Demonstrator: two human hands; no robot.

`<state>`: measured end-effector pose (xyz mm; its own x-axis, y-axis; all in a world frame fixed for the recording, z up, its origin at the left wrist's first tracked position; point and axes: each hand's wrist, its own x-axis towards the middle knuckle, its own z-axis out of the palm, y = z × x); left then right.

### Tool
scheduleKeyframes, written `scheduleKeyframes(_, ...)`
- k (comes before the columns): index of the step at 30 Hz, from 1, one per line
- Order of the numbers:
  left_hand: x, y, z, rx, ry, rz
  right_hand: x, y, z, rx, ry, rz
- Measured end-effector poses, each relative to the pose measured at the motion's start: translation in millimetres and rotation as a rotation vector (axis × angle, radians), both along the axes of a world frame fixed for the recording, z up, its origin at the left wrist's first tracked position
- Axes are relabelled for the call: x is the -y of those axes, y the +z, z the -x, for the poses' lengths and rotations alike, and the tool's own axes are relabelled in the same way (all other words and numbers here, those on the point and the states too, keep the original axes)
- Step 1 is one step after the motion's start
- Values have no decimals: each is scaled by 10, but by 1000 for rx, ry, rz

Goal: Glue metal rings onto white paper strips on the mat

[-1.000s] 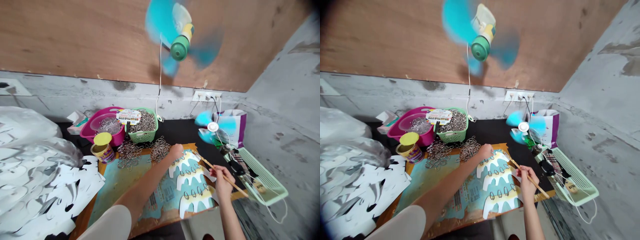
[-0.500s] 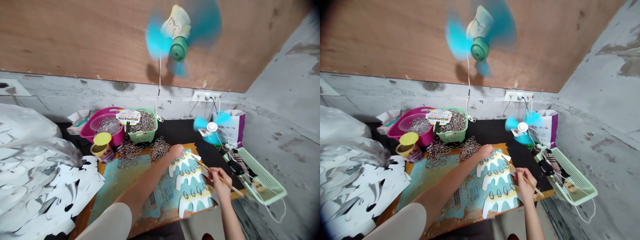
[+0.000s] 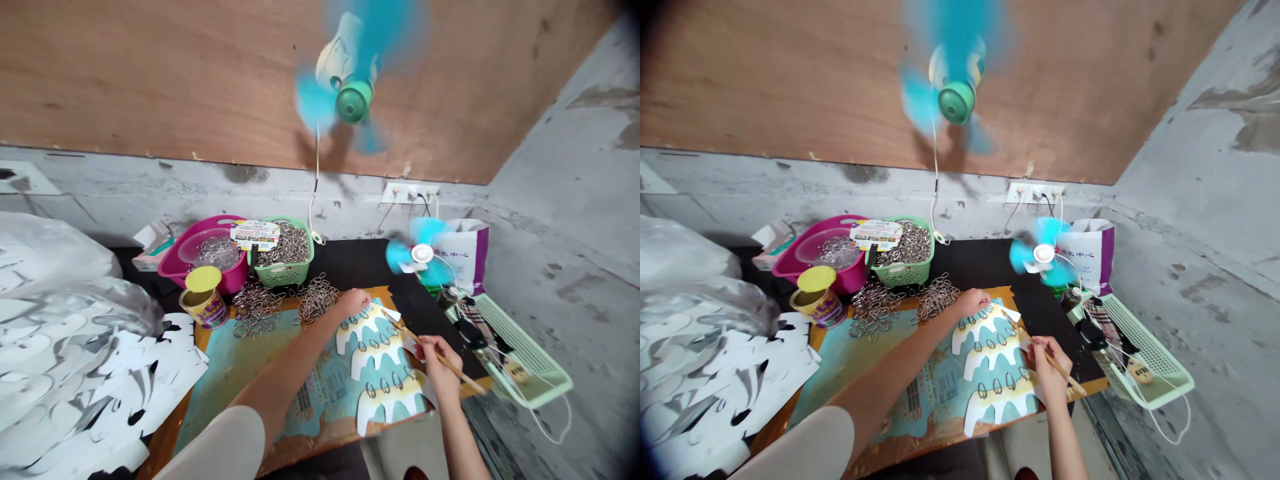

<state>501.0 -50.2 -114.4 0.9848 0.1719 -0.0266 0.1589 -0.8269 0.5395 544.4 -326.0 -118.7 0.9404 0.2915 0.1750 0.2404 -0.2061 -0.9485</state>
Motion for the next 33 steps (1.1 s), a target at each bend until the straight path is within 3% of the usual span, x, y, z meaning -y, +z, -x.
scheduleKeyframes(6, 46, -43, -64, 14, 66, 0, 1, 32, 23, 25, -2, 0)
scheduleKeyframes(11, 60, -18, -43, 37, 91, 3, -28, 93, 49, -69, -44, -182)
scheduleKeyframes(19, -206, 136, 234, -99, -32, -19, -13, 53, 3, -256, -93, -295)
scheduleKeyframes(24, -239, 154, 279, -195, -71, -96, -10, 48, 32, -277, -94, -313)
scheduleKeyframes(33, -123, 209, 285, 6, 105, -318, 37, 87, 35, -232, -87, -305)
